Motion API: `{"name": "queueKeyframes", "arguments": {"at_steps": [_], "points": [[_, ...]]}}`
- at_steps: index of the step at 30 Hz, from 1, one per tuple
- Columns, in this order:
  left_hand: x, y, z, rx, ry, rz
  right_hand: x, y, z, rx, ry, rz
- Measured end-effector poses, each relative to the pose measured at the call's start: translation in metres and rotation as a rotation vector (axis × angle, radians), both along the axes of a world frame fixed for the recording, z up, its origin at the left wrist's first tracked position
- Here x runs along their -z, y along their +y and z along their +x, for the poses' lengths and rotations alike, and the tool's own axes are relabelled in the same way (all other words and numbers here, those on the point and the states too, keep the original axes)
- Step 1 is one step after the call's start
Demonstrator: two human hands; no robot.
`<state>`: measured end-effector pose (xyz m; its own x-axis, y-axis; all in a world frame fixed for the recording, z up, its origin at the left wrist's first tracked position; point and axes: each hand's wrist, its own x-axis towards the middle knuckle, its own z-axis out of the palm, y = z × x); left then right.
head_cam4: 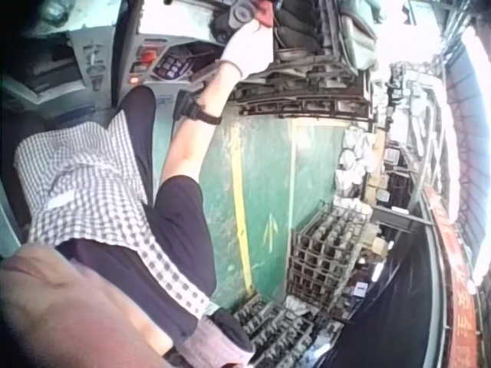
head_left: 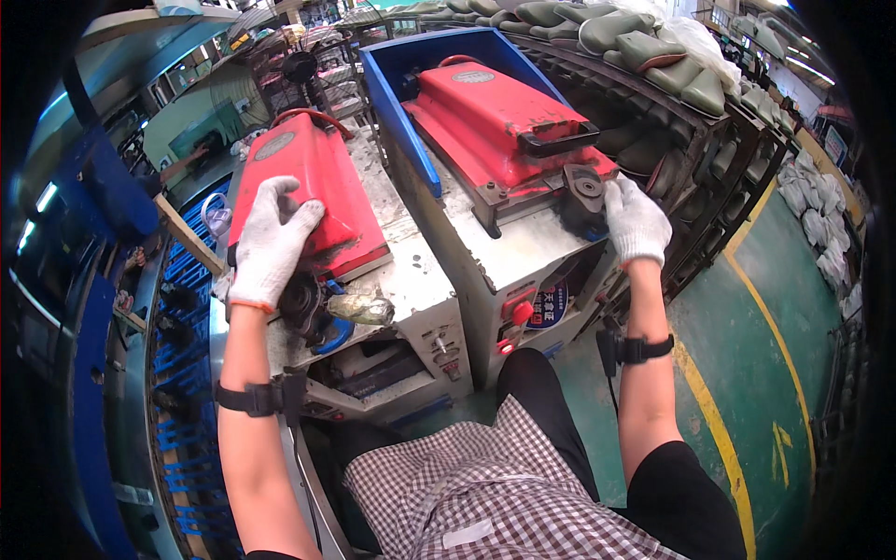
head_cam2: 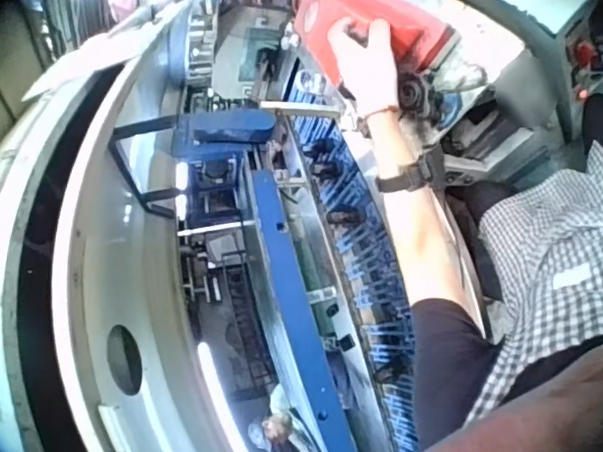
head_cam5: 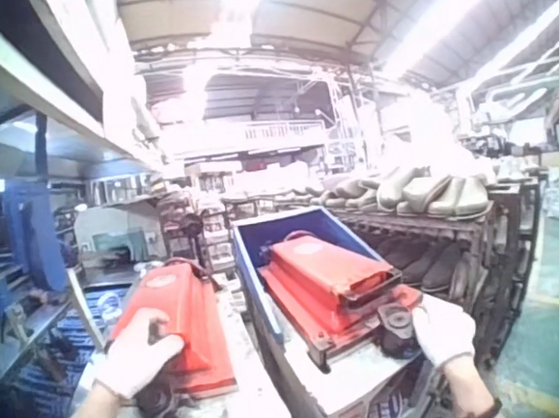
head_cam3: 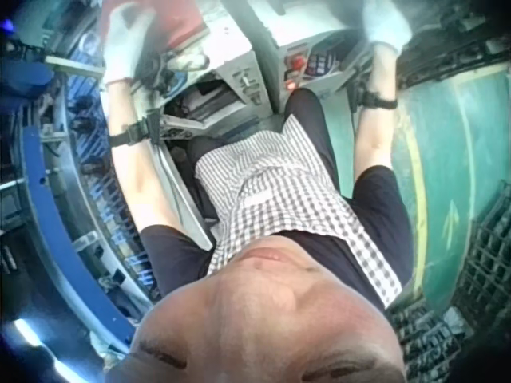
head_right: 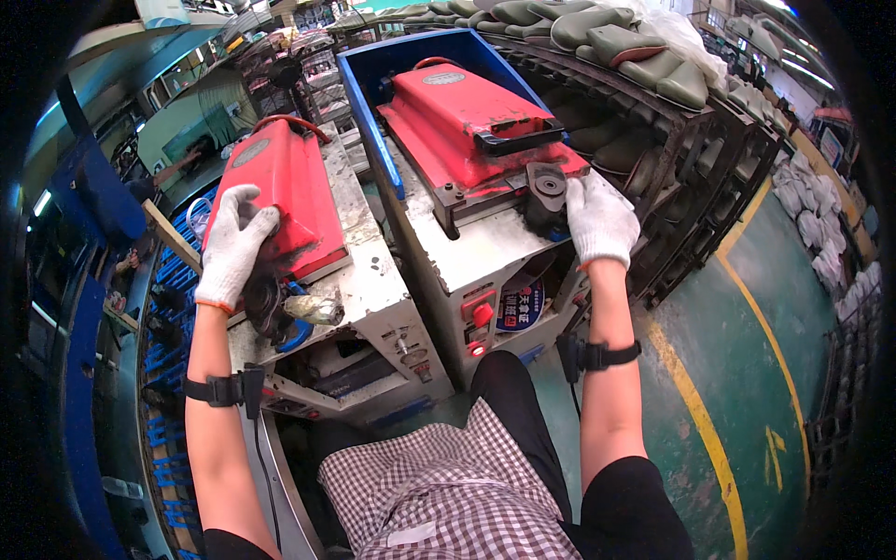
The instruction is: Use a mechanical press machine to shape and set the heel area of leather shoes.
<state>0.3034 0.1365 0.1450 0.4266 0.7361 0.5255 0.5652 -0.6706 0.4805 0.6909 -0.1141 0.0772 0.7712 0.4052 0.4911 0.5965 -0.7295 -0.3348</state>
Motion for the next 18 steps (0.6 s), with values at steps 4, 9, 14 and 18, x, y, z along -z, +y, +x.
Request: {"name": "queueKeyframes", "arguments": {"at_steps": [4, 9, 14, 18], "points": [[-0.010, -0.034, 0.069, 0.302, 0.041, 0.315, -0.001, -0.022, -0.030, -0.048, 0.007, -0.080], [0.006, -0.066, 0.162, 0.673, 0.256, 0.307, 0.004, -0.029, -0.070, -0.258, 0.132, -0.070], [0.018, -0.055, 0.211, 0.611, 0.293, 0.630, -0.014, -0.039, -0.042, -0.433, 0.139, 0.048], [-0.029, -0.042, 0.236, 0.557, 0.207, 0.742, -0.050, 0.004, 0.009, -0.555, -0.099, -0.098]]}}
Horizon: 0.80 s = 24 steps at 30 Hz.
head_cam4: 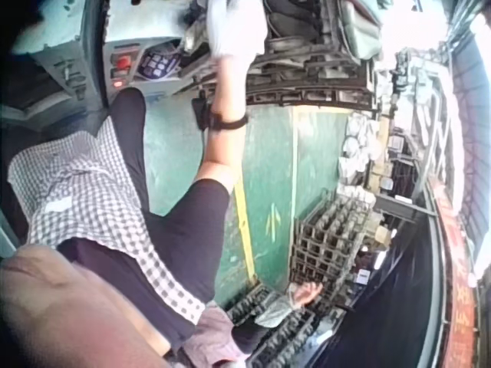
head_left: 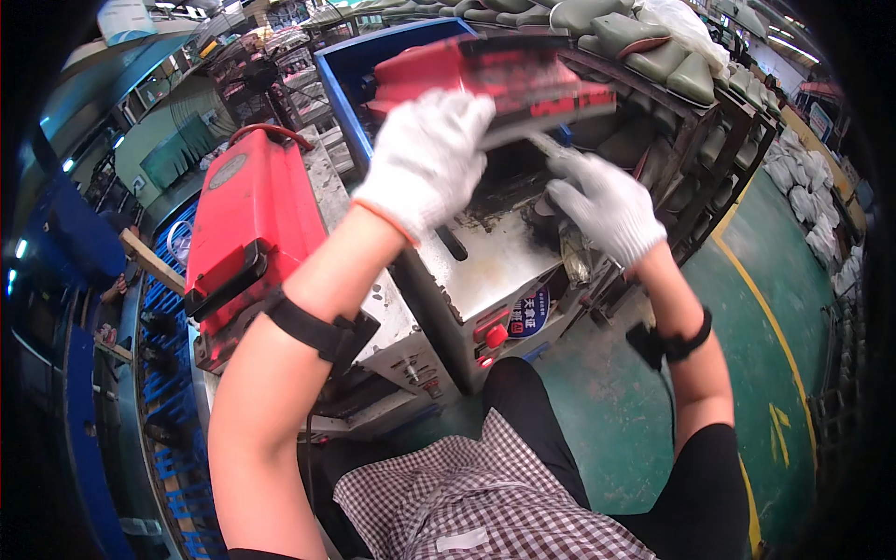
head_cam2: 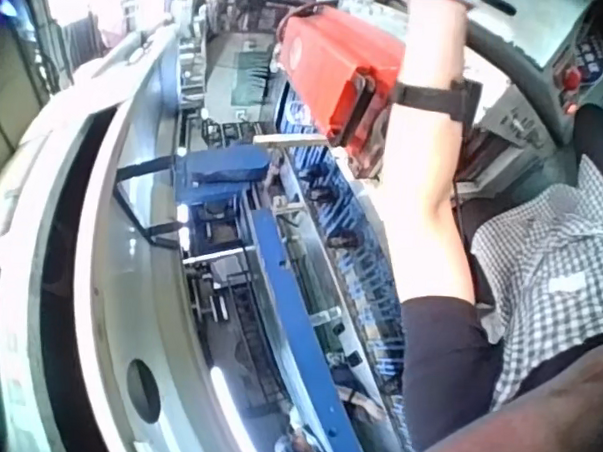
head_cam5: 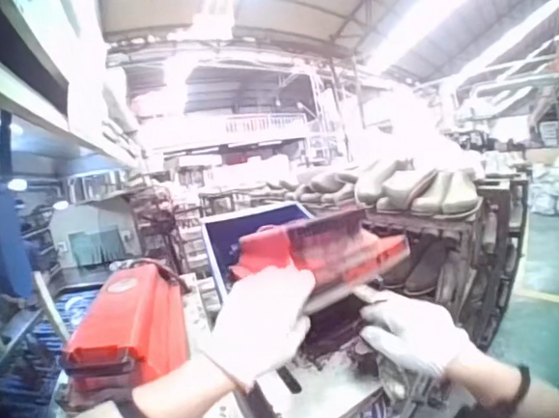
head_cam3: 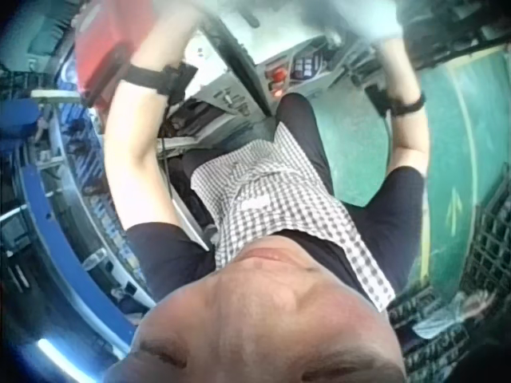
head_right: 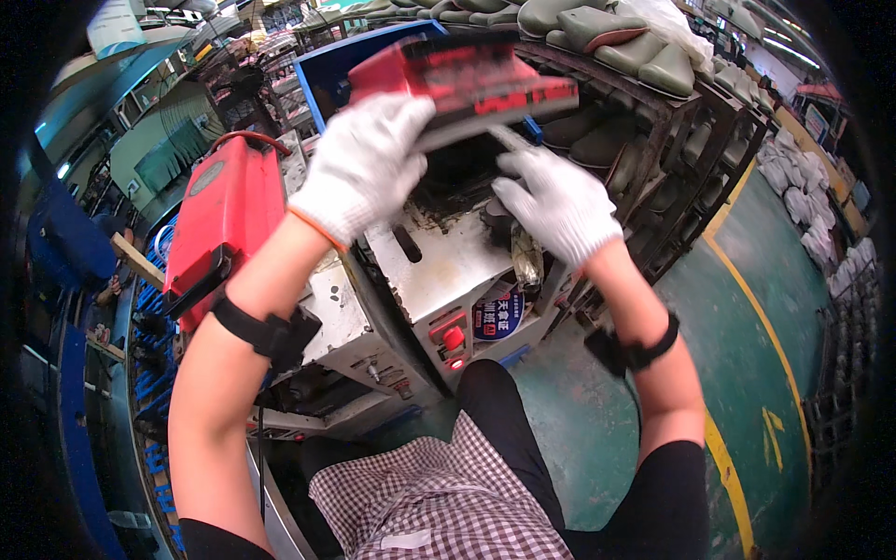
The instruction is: Use a mechanical press machine to shape and set the heel area of leather shoes.
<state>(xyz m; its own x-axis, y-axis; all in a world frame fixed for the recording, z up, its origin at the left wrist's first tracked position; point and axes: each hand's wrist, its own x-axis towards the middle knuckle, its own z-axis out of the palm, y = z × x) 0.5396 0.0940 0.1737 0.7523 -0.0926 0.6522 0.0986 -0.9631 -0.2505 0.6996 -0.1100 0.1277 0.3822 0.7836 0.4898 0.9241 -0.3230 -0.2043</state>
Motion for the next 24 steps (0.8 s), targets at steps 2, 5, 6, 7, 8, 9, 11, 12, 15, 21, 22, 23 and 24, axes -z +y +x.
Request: {"name": "queueKeyframes", "arguments": {"at_steps": [2, 5, 6, 7, 8, 9, 11, 12, 15, 21, 22, 23, 24], "points": [[-0.026, 0.007, 0.007, -0.039, -0.133, 0.022, -0.018, 0.037, 0.022, -0.006, 0.004, -0.148], [-0.061, 0.022, 0.025, -0.199, -0.208, 0.001, -0.020, 0.116, 0.063, -0.029, 0.096, -0.376], [-0.066, 0.031, 0.024, -0.119, -0.373, 0.048, -0.017, 0.146, 0.069, -0.046, 0.091, -0.378], [-0.070, 0.038, 0.028, -0.015, -0.542, 0.090, -0.013, 0.167, 0.078, -0.052, 0.118, -0.460], [-0.076, 0.050, 0.028, -0.046, -0.571, 0.179, -0.007, 0.188, 0.076, -0.075, 0.140, -0.542], [-0.086, 0.050, 0.028, 0.010, -0.511, 0.046, 0.003, 0.200, 0.078, -0.071, 0.134, -0.547], [-0.100, 0.051, 0.030, -0.050, -0.539, 0.102, 0.012, 0.216, 0.079, 0.029, 0.097, -0.644], [-0.108, 0.053, 0.031, -0.070, -0.496, 0.042, 0.007, 0.219, 0.076, 0.100, 0.237, -0.651], [-0.118, 0.052, 0.037, -0.163, -0.467, 0.027, 0.005, 0.222, 0.087, 0.073, 0.294, -0.536], [-0.111, 0.061, 0.018, -0.013, -0.432, -0.026, -0.028, 0.154, 0.071, -0.099, 0.731, -0.134], [-0.106, 0.061, 0.010, -0.004, -0.421, -0.069, -0.028, 0.138, 0.064, -0.168, 0.901, -0.013], [-0.098, 0.062, 0.001, 0.005, -0.410, -0.116, -0.038, 0.113, 0.039, -0.229, 1.054, 0.033], [-0.101, 0.054, -0.013, 0.055, -0.273, -0.238, -0.044, 0.091, 0.018, -0.174, 1.311, 0.088]]}}
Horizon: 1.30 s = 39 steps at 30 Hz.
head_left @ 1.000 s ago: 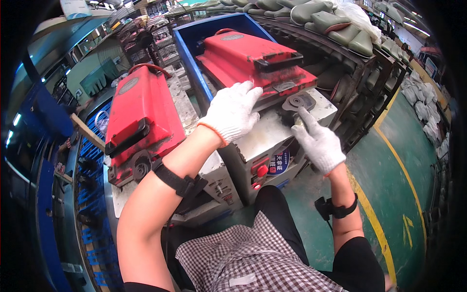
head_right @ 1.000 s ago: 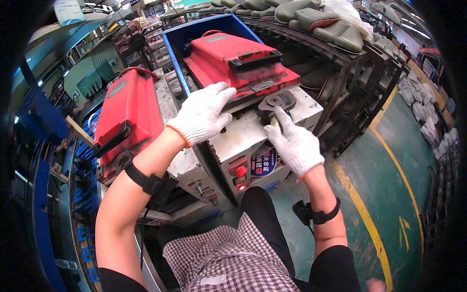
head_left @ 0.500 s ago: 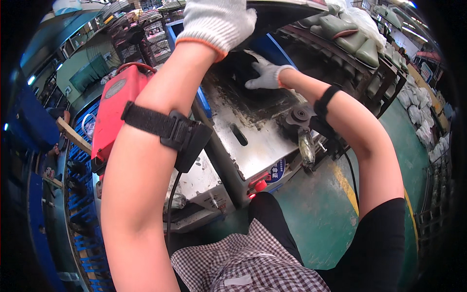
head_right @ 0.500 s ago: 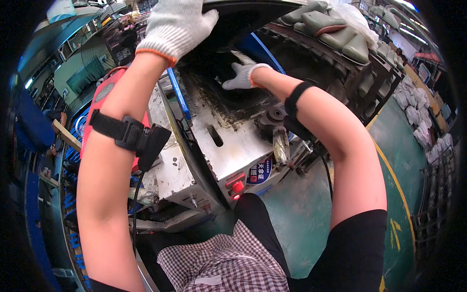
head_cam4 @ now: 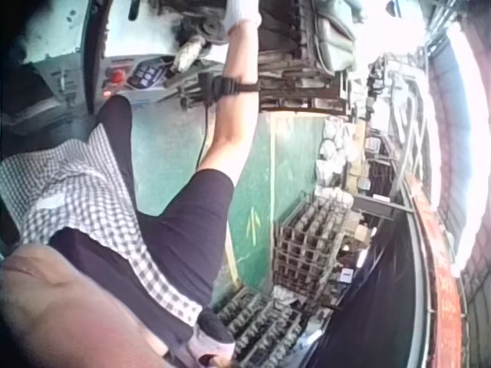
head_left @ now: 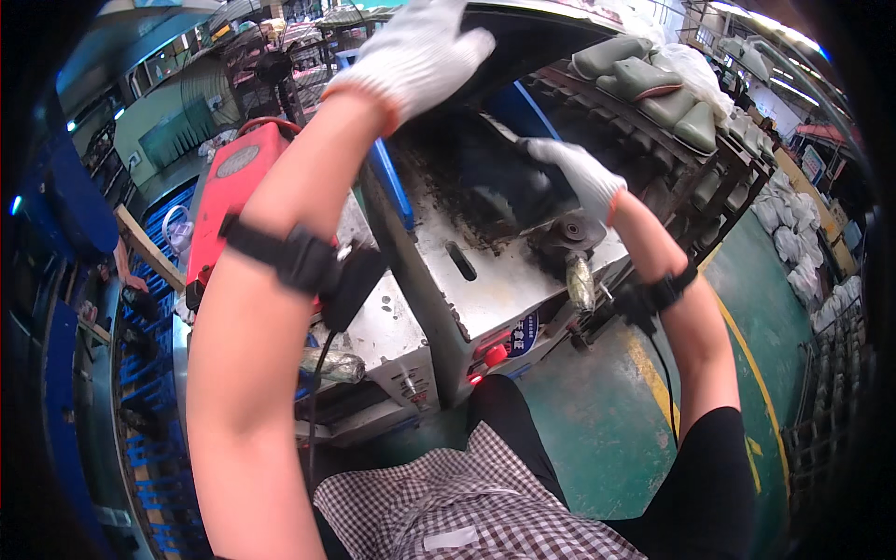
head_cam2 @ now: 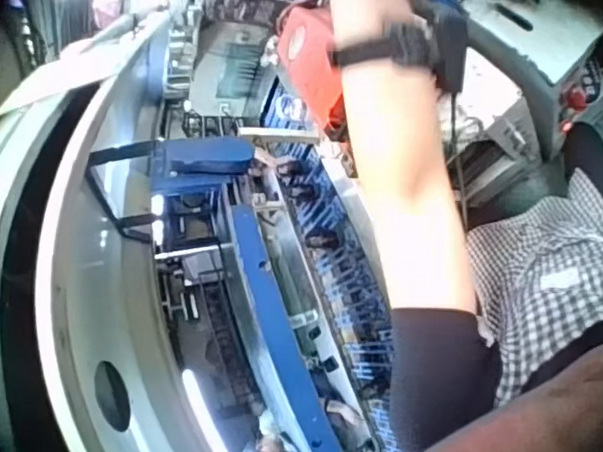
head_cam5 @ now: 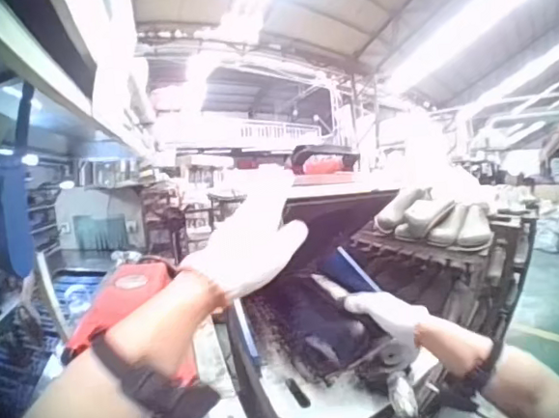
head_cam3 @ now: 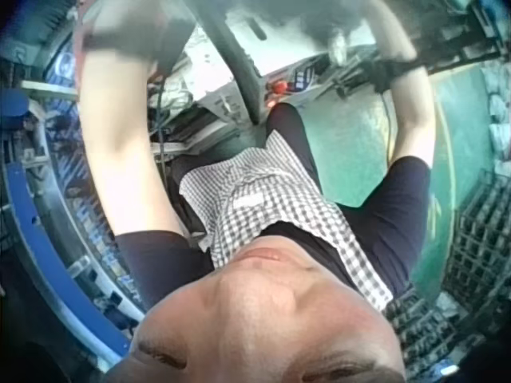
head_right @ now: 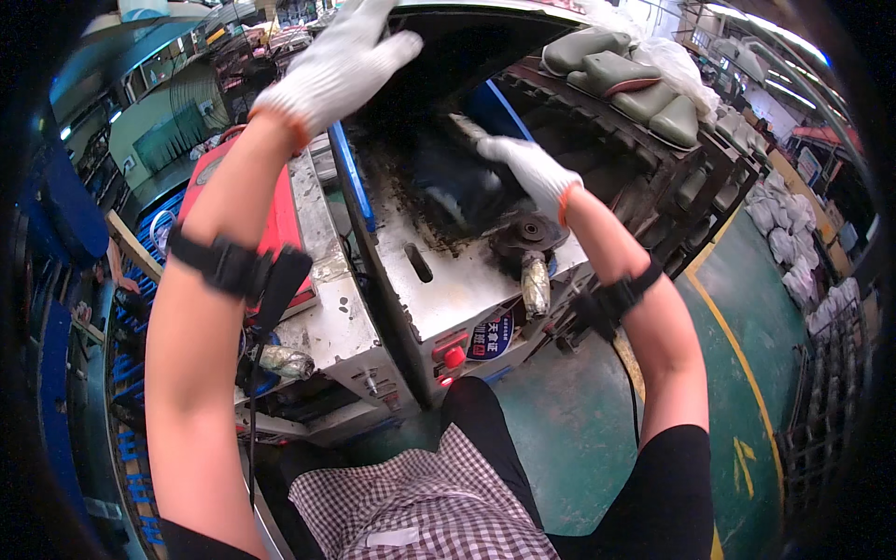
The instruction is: Use a mechanical press machine to shape and set the heel area of leather shoes.
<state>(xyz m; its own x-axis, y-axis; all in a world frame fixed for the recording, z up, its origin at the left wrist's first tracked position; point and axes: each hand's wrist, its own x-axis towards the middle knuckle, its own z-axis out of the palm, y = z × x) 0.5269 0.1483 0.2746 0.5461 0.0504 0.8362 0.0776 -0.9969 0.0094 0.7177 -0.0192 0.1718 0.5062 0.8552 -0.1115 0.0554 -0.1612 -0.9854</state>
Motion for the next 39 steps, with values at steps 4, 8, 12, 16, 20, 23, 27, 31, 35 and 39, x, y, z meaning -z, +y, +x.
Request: {"name": "queueKeyframes", "arguments": {"at_steps": [4, 8, 12, 16, 20, 23, 27, 31, 35, 39], "points": [[0.055, -0.029, -0.073, 0.159, -0.042, -0.496, 0.013, -0.054, -0.046, -0.250, 0.023, 0.299], [0.107, -0.064, -0.160, 0.181, -0.383, -1.121, 0.035, -0.077, -0.106, -0.347, 0.103, 0.473], [0.152, -0.105, -0.233, 0.380, -0.619, -1.495, 0.039, -0.073, -0.177, -0.512, 0.116, 0.481], [0.153, -0.163, -0.276, 0.328, -0.836, -1.627, 0.047, -0.062, -0.247, -0.659, 0.257, 0.445], [0.167, -0.177, -0.336, 0.460, -1.017, -1.637, 0.059, -0.046, -0.299, -0.843, 0.410, 0.400], [0.170, -0.193, -0.366, 0.270, -1.189, -1.647, 0.067, -0.039, -0.324, -0.946, 0.504, 0.235], [0.183, -0.206, -0.402, 0.112, -1.365, -1.680, 0.093, -0.029, -0.353, -1.101, 0.449, 0.210], [0.202, -0.213, -0.422, -0.078, -1.395, -1.657, 0.099, -0.028, -0.375, -1.201, 0.500, 0.096], [0.226, -0.221, -0.446, -0.028, -1.414, -1.759, 0.120, -0.030, -0.394, -1.238, 0.773, 0.041], [0.241, -0.227, -0.461, 0.002, -1.429, -1.820, 0.129, -0.031, -0.405, -1.272, 0.758, 0.008]]}}
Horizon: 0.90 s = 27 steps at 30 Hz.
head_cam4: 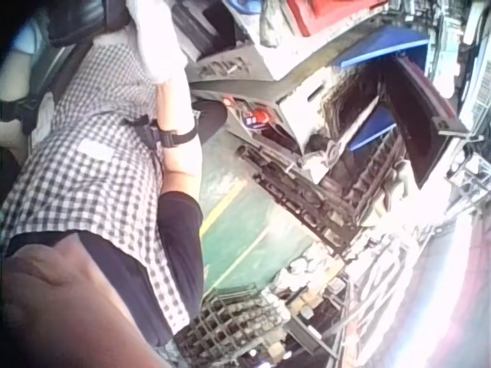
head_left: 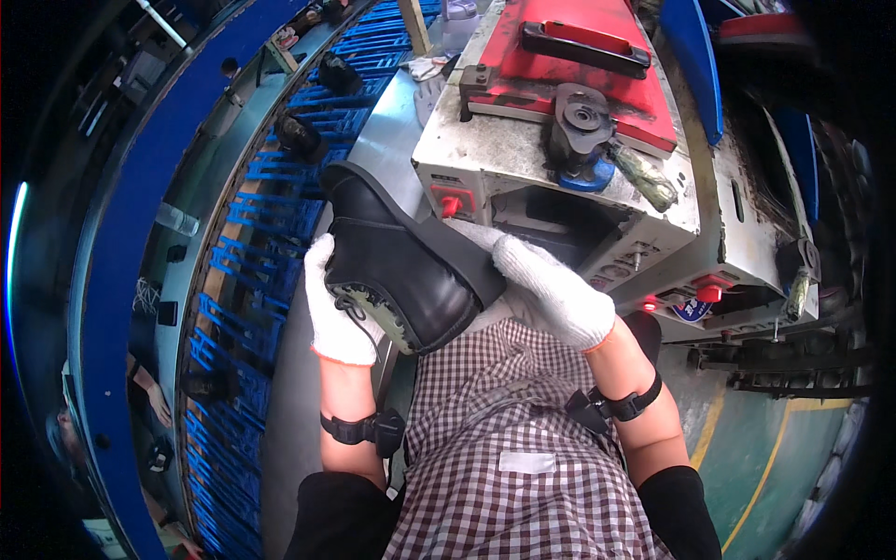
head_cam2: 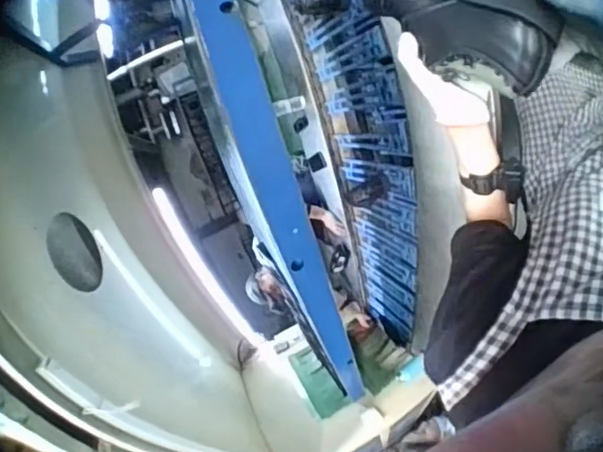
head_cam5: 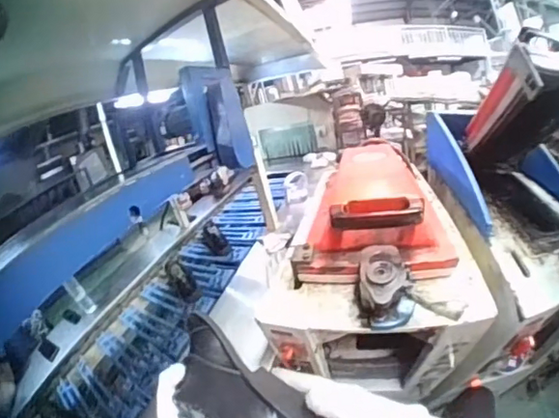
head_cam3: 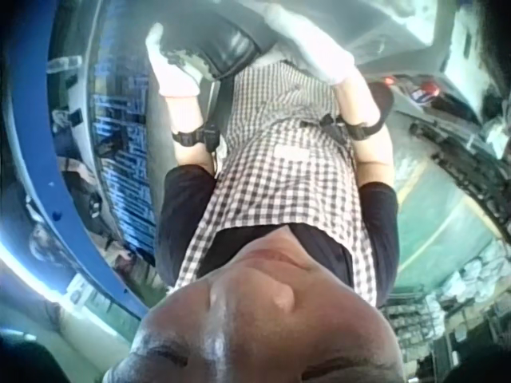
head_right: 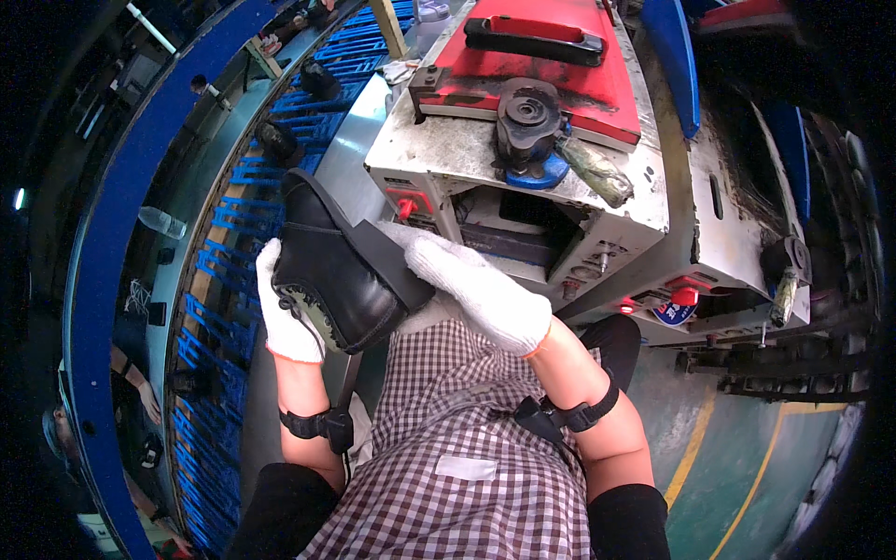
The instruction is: Use a mechanical press machine to shape and set the heel area of leather shoes.
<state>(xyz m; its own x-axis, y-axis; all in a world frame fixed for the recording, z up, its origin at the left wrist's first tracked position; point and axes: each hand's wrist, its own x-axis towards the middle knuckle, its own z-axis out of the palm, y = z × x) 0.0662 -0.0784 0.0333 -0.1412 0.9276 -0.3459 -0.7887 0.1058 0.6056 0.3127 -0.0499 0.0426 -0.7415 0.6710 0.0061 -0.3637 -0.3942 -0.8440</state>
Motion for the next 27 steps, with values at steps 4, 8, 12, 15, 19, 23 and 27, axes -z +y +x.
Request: {"name": "queueKeyframes", "arguments": {"at_steps": [4, 8, 12, 15, 19, 23, 27], "points": [[0.008, -0.005, -0.006, -0.064, 0.041, 0.006, 0.004, -0.004, -0.006, 0.012, -0.096, 0.025], [0.011, -0.010, -0.016, -0.106, 0.074, 0.011, 0.011, -0.007, -0.012, 0.038, -0.097, 0.087], [0.008, -0.016, -0.018, -0.120, 0.112, 0.039, 0.010, -0.010, -0.013, 0.018, -0.122, 0.079], [0.005, -0.019, -0.017, -0.082, 0.059, 0.045, 0.013, -0.012, -0.017, 0.065, -0.245, 0.187], [0.014, -0.025, -0.026, -0.016, 0.108, 0.069, 0.010, -0.018, -0.022, 0.070, -0.404, 0.324], [0.031, -0.023, -0.035, 0.011, 0.152, 0.034, 0.019, -0.029, -0.029, 0.191, -0.619, 0.515], [0.026, -0.028, -0.027, 0.048, 0.241, 0.069, 0.034, -0.034, -0.030, 0.194, -0.612, 0.501]]}}
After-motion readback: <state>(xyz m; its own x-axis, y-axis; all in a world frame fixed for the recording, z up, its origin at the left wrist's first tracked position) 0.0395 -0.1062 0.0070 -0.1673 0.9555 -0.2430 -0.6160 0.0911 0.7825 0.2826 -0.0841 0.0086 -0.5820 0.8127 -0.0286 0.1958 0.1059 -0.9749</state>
